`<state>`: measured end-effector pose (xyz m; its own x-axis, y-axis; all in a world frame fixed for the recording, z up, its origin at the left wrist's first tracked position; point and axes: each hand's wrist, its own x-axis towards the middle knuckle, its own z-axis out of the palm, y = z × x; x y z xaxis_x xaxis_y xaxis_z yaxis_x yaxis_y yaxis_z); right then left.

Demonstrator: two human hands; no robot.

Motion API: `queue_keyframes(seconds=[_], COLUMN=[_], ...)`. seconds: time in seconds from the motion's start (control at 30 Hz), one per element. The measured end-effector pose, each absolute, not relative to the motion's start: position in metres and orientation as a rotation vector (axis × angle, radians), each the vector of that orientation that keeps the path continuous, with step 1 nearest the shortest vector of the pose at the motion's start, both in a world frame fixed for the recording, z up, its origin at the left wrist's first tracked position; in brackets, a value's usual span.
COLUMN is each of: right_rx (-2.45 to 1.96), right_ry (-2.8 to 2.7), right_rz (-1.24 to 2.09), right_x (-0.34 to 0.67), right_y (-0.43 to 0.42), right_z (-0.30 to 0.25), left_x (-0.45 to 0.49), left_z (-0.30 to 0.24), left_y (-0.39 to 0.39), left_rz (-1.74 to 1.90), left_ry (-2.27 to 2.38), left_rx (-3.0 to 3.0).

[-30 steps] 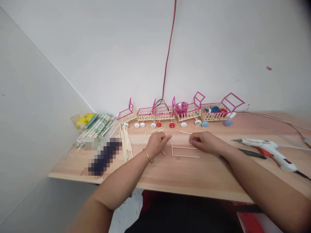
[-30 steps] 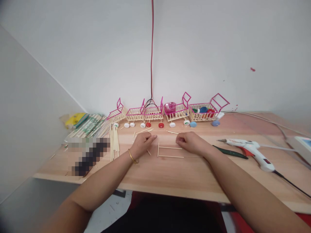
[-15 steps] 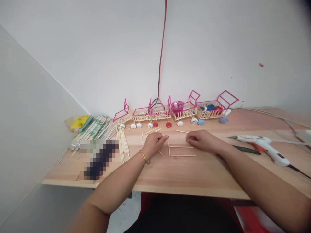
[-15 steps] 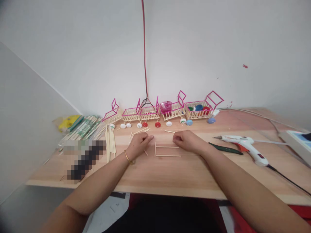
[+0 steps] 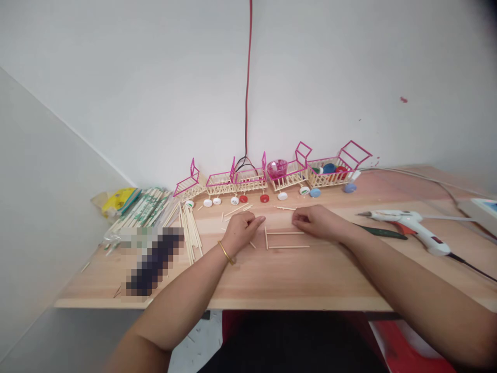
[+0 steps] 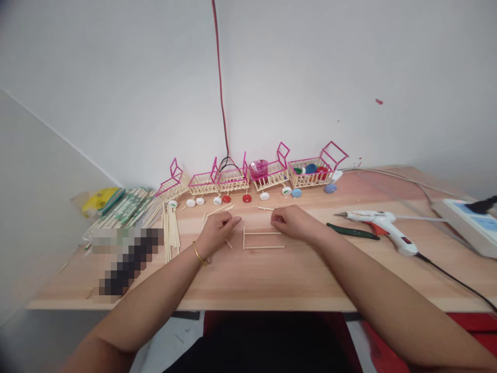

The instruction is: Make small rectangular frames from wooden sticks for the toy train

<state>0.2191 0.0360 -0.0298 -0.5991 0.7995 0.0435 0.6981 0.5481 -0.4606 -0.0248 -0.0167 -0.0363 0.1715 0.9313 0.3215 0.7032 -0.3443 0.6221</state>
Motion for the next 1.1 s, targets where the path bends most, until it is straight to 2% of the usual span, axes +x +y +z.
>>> queue_keyframes(seconds=[1.1], right_rx=[-1.261], right_ry=[-2.523], right_rz=[0.590], right_x=[0.218], right_y=[0.035], right_z=[-0.027], left_x=[-0.035], left_z=[-0.035], left_y=[-0.011], left_rz=[1.106], left_ry=[1.613], left_rx=[2.048])
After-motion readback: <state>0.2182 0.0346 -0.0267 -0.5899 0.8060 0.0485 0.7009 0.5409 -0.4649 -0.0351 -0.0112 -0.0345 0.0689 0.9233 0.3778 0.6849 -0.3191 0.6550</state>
